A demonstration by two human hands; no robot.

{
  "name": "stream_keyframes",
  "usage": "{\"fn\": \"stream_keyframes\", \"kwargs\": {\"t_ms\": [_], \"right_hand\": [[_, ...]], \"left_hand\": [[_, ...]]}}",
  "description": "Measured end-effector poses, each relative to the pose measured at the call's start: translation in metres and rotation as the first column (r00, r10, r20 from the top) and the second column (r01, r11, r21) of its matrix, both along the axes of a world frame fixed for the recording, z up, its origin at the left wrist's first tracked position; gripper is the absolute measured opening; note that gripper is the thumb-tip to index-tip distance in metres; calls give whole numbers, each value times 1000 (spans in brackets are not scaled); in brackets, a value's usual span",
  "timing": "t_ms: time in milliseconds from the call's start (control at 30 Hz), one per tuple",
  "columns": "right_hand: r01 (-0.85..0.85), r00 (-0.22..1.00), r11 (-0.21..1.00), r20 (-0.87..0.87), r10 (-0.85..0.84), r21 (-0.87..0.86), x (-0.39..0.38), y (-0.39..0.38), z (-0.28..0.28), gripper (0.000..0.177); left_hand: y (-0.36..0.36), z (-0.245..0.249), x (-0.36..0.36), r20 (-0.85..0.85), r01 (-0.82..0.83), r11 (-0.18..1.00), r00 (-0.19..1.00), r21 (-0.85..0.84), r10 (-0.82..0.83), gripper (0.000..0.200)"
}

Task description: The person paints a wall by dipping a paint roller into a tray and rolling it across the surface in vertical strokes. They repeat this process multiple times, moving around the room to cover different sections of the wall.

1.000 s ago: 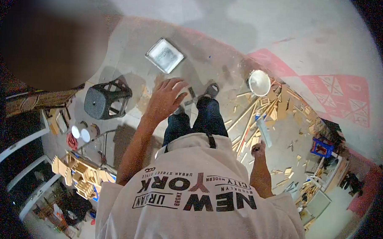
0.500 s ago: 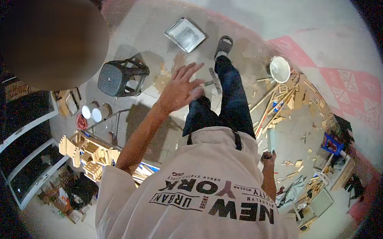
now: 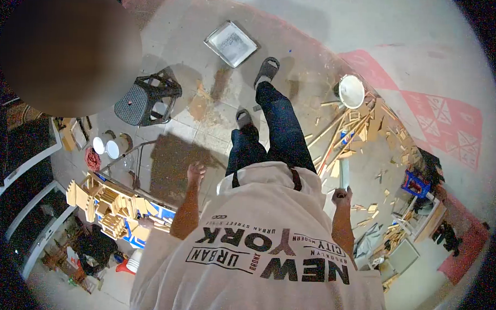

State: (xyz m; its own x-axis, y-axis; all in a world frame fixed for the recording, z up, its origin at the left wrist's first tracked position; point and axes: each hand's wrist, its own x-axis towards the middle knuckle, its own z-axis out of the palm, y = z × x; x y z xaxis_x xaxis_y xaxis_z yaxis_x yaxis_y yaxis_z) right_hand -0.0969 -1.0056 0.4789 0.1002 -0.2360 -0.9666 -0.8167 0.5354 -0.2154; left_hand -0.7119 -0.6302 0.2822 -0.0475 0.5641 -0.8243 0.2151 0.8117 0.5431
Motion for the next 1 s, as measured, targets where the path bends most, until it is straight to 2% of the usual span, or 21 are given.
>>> {"fn": "stream_keyframes", "kwargs": {"t_ms": [33,67,133,233,333,367,400,467,500,600,633,733,800,867,900,933,967,1000], "right_hand": [[-11,1000,999,8,11,-36,5,4,-3,50],[-60,994,998,87,62,-17,5,8,-9,49],[-252,951,966,171,259,-59,-1,66,23,49],[-213,975,977,59,213,-15,29,113,4,49],[-336,937,942,115,331,26,49,160,-26,48],[-368,913,929,173,369,-36,53,177,-42,48],[-469,875,882,162,455,55,57,197,-45,49],[-319,945,947,68,320,-28,61,267,-49,49],[-336,941,932,73,329,132,73,274,-76,48],[-599,801,770,141,582,220,76,374,-65,48],[-435,901,893,59,431,113,83,409,-83,47],[-634,764,764,252,595,121,90,480,-101,55],[-810,570,534,539,620,241,94,517,-98,51],[-728,685,498,530,501,471,95,554,-92,46],[-521,852,572,338,400,634,99,572,-87,43],[-271,953,616,114,282,740,100,585,-83,41],[-297,947,585,157,279,755,99,594,-82,39],[-331,940,634,189,283,698,93,605,-76,41]], "left_hand": [[-11,5,-5,25,153,965,987,215,-162,36],[-21,10,-11,33,214,971,975,102,-218,37],[-29,42,-16,64,315,942,949,-118,-310,39],[-26,48,-25,31,91,916,996,-391,-85,39],[1,31,-22,52,-195,900,971,-389,233,40],[18,29,-14,20,-252,894,960,-370,279,46],[44,36,4,47,-225,932,968,-285,248,48],[89,69,36,74,-173,977,980,-121,183,53],[109,88,51,81,-164,985,983,-48,167,54],[185,130,79,114,-127,979,988,162,109,58],[206,136,84,143,-129,968,985,216,100,59],[253,177,101,136,-146,951,984,274,112,62],[267,189,98,128,-170,951,982,257,141,63],[264,171,85,124,-274,948,959,159,257,66],[257,152,74,119,-320,941,944,107,308,68],[245,131,56,126,-272,961,956,47,264,66],[235,111,38,137,-218,976,966,-10,218,64],[225,98,26,136,-180,981,973,-75,189,63]]}}
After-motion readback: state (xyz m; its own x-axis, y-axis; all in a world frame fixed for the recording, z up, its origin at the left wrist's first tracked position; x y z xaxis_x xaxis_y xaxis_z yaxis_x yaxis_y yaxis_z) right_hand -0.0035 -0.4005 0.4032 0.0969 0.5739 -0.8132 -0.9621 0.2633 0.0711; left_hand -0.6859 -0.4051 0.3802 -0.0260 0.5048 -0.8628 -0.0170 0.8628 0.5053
